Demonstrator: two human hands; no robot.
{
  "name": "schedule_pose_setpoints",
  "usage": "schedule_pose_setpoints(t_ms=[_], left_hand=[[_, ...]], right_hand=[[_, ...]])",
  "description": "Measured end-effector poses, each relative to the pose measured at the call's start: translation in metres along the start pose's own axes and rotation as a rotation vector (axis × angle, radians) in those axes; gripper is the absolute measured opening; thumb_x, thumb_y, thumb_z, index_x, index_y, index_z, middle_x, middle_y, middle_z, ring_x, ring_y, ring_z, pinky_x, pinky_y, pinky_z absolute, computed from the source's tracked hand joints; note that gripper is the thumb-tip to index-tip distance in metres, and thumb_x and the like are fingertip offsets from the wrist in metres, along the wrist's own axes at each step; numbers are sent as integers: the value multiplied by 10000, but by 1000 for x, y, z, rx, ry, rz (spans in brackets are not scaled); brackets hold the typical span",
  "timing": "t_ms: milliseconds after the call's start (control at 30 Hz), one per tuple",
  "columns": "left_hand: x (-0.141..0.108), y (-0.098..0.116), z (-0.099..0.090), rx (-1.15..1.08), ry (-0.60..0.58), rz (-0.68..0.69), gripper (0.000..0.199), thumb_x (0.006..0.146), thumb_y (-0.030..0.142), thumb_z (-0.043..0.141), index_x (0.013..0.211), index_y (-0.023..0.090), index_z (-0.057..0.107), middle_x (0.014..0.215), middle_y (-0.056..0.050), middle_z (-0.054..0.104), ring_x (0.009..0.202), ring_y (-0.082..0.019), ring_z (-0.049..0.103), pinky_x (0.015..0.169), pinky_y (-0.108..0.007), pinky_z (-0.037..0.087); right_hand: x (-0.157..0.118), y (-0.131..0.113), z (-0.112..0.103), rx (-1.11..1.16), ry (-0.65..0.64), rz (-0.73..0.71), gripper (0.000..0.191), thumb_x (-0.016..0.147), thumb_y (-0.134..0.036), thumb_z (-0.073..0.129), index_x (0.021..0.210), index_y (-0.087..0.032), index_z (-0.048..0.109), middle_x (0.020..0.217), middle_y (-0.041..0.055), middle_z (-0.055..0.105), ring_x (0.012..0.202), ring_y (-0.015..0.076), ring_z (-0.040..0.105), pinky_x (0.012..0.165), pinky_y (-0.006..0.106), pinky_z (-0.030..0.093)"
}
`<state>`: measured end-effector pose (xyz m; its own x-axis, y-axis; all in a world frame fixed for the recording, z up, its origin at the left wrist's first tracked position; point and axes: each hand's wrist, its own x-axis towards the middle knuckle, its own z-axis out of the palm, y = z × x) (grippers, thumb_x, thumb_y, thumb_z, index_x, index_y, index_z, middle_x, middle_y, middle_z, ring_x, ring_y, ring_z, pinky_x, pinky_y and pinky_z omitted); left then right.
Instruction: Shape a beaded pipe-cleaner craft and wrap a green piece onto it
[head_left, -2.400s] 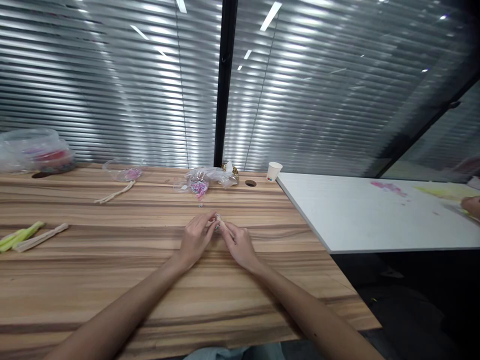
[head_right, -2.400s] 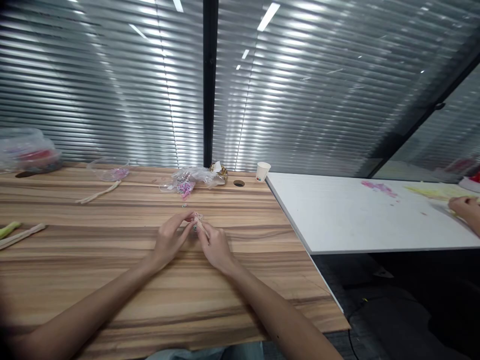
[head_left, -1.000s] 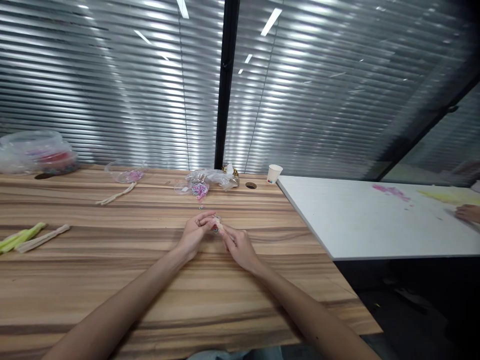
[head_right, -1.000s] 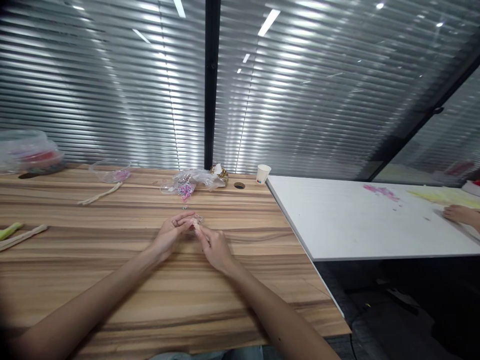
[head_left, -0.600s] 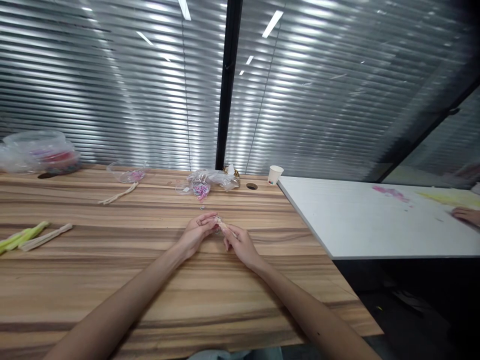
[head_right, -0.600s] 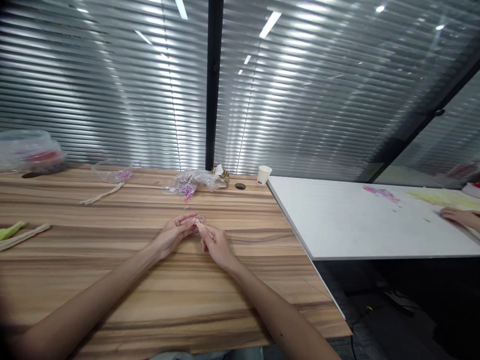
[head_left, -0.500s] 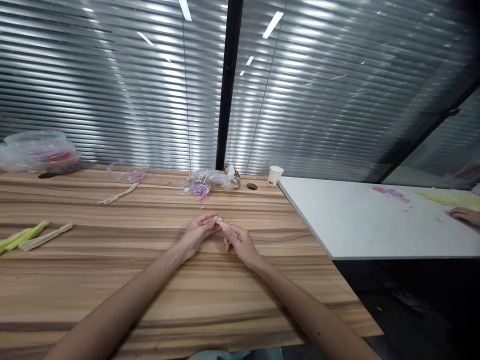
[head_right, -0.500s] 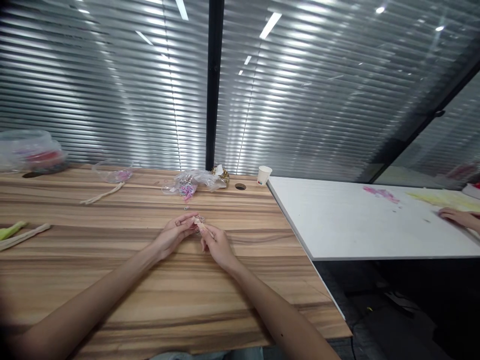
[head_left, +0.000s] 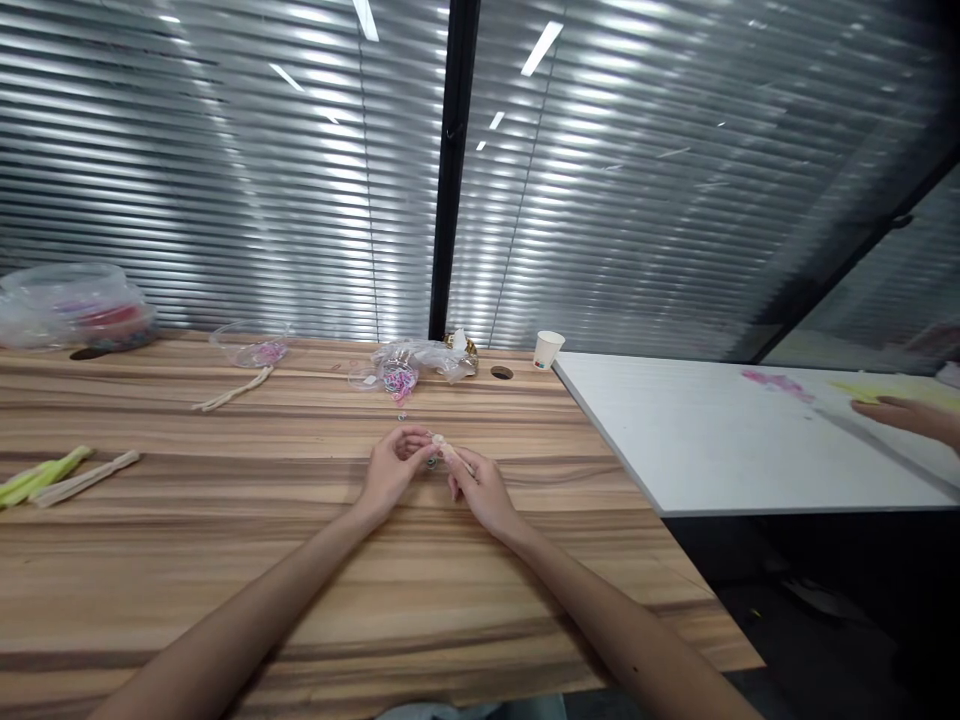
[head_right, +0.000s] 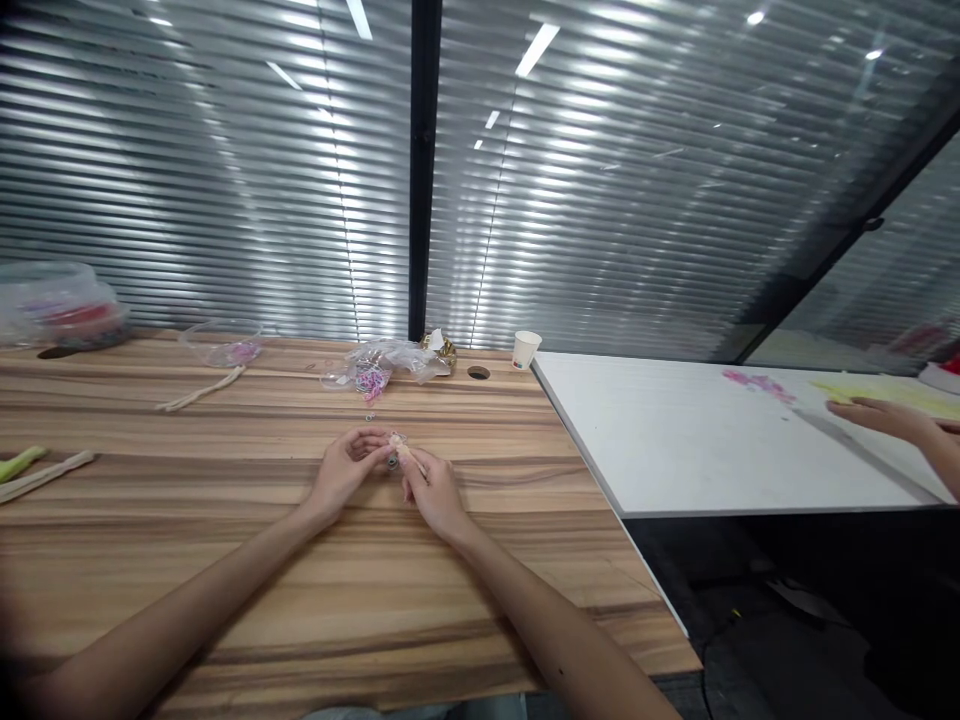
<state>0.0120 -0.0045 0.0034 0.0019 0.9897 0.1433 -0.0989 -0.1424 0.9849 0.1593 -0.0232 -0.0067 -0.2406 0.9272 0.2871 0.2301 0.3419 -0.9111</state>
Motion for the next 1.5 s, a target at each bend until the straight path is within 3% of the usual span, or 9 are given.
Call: schedule_pose_setpoints(t_ms=[100, 267, 433, 633, 867, 1067, 1233, 1400, 1500], left_hand=[[-2, -4, 2, 143, 9, 121, 258, 626, 332, 702, 770, 131, 627, 765, -50, 666, 704, -160, 610, 684, -275, 483], [-7, -3, 4, 204, 48, 167, 200, 672, 327, 654, 766, 154, 681, 846, -67, 691, 808, -198, 627, 754, -305, 485], [-10, -1, 6, 180, 91, 127, 199, 659, 313, 664, 782, 160, 698, 865, -68, 697, 846, -214, 628, 797, -331, 482], [-12, 0, 10, 36, 104, 42, 244, 606, 316, 711, 771, 138, 688, 917, -88, 689, 897, -221, 618, 845, -340, 466], [-11, 2, 11, -106, 81, -56, 426, 586, 351, 738, 932, 133, 618, 854, -67, 679, 821, -181, 619, 778, -318, 486], [-11, 3, 9, -123, -88, -114, 310, 627, 360, 715, 850, 148, 676, 929, -61, 667, 854, -164, 594, 782, -263, 454], [-8, 14, 7, -192, -70, -168, 358, 627, 403, 706, 855, 132, 652, 885, -69, 667, 771, -151, 602, 678, -232, 457], [4, 26, -10, -134, 112, -95, 433, 588, 459, 709, 841, 121, 616, 763, -57, 665, 711, -158, 614, 660, -246, 464], [7, 33, -47, 96, 203, -1, 476, 575, 503, 694, 858, 129, 621, 791, -62, 675, 716, -178, 622, 663, -264, 470]], right_hand=[[-1, -2, -1, -88, 39, -25, 372, 888, -437, 370, 760, -154, 575, 468, -38, 459, 429, 90, 420, 472, 202, 334], [-4, -7, -1, -202, 65, -110, 344, 907, -366, 346, 759, -174, 590, 494, -23, 491, 468, 110, 456, 501, 215, 353], [-6, -8, -2, -296, 70, -176, 296, 907, -313, 348, 960, -189, 612, 753, 43, 645, 661, 165, 580, 606, 247, 424], [-7, -5, -2, -343, 42, -202, 306, 909, -276, 341, 1111, -215, 564, 965, 65, 647, 849, 195, 605, 764, 285, 450], [-8, -8, -1, -352, 7, -209, 291, 920, -293, 314, 1073, -195, 543, 883, 60, 638, 755, 174, 589, 677, 264, 433], [-6, -9, -1, -298, 1, -195, 327, 940, -328, 257, 880, -189, 547, 674, 12, 572, 610, 130, 525, 601, 228, 382], [-6, -7, 1, -358, -64, -206, 376, 946, -338, 228, 811, -177, 540, 687, 11, 565, 622, 123, 511, 609, 219, 358], [-6, -4, 2, -396, -82, -211, 397, 948, -345, 223, 885, -176, 577, 677, 12, 571, 624, 127, 519, 623, 218, 361], [-7, -1, 3, -398, -83, -204, 388, 946, -347, 240, 1006, -179, 584, 709, 22, 606, 649, 136, 547, 644, 224, 377]])
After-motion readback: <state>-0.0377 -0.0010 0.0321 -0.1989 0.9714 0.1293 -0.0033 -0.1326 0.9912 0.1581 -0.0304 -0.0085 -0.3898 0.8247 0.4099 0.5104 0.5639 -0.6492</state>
